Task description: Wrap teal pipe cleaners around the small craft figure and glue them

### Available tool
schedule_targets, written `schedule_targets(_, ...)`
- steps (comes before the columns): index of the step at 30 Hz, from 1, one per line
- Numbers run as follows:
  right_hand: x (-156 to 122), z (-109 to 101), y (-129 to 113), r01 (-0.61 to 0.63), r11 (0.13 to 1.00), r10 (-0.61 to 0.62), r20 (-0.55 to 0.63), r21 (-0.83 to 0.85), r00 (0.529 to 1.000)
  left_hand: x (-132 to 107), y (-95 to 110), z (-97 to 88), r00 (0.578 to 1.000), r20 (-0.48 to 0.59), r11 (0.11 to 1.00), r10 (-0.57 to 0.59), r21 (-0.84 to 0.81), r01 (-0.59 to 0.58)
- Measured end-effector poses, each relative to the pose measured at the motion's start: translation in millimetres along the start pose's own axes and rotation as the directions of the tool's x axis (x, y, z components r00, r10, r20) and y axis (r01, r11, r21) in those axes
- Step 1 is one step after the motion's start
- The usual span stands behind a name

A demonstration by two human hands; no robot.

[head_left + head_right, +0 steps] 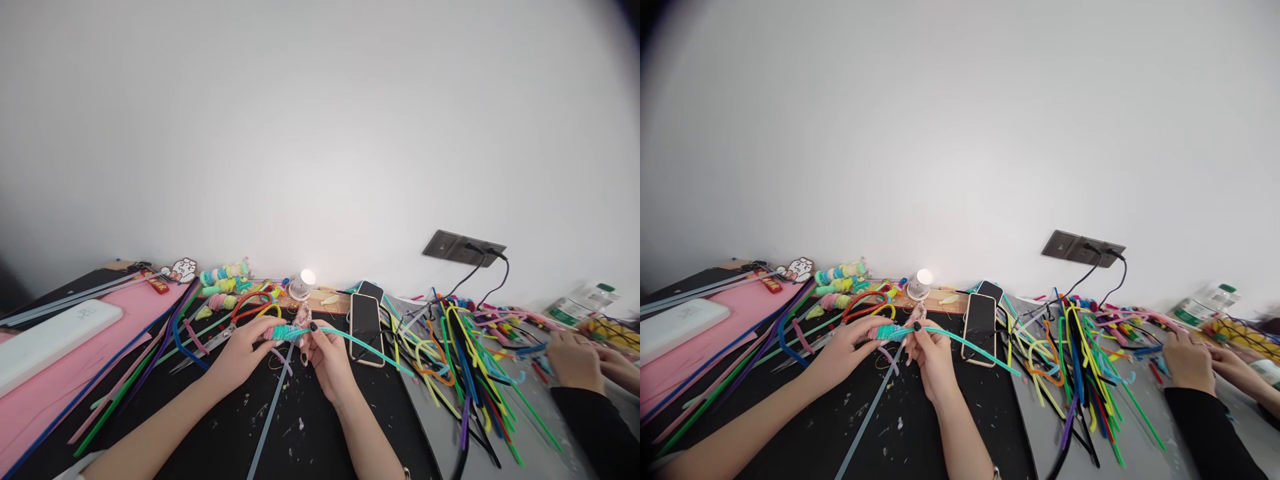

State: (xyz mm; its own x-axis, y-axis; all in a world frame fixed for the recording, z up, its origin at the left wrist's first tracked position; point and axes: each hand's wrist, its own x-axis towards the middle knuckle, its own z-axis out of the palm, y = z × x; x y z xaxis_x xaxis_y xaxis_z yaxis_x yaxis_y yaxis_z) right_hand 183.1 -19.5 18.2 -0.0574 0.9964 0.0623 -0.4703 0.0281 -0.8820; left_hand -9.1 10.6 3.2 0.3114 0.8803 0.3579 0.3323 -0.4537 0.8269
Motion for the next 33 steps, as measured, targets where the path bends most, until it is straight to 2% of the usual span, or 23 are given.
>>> schedule_targets(6, -0.5, -0.2, 1.1, -0.011, 1.0, 0.011, 0.017, -0.007, 1.0, -1.4, 0.1, -1.9, 0.998, 0.047, 0.991, 0.05, 0.123, -0.056)
schedule_targets(18, -1.7, 0.5, -1.3, -0.006, 1.0, 0.006, -0.015, 0.0, 1.0, -5.3, 17.2, -5.6, 0.983, 0.095, 0.96, 0.158, 0.22, -0.176)
schedule_targets(22, -2.4, -0.4, -2.1, -0.021, 1.0, 0.021, -0.013, -0.016, 1.0, -5.8, 18.5, -6.0, 0.982, 0.104, 0.96, 0.157, 0.216, -0.177)
schedule_targets(25, -2.6, -1.3, -1.8, -0.043, 0.999, 0.042, -0.034, -0.008, 0.999, -5.2, 16.0, -4.5, 0.988, 0.091, 0.978, 0.123, 0.16, -0.136)
schedule_targets(29, -1.9, -1.1, -0.2, -0.047, 0.999, 0.047, -0.038, -0.003, 0.998, -2.3, 10.3, -0.4, 0.997, 0.069, 0.998, 0.04, -0.055, -0.036)
schedule_targets(33, -1.5, 0.1, 0.7, -0.058, 0.998, 0.058, -0.012, -0.009, 0.998, 0.3, 6.1, 4.2, 0.997, 0.045, 0.97, -0.055, -0.235, 0.064)
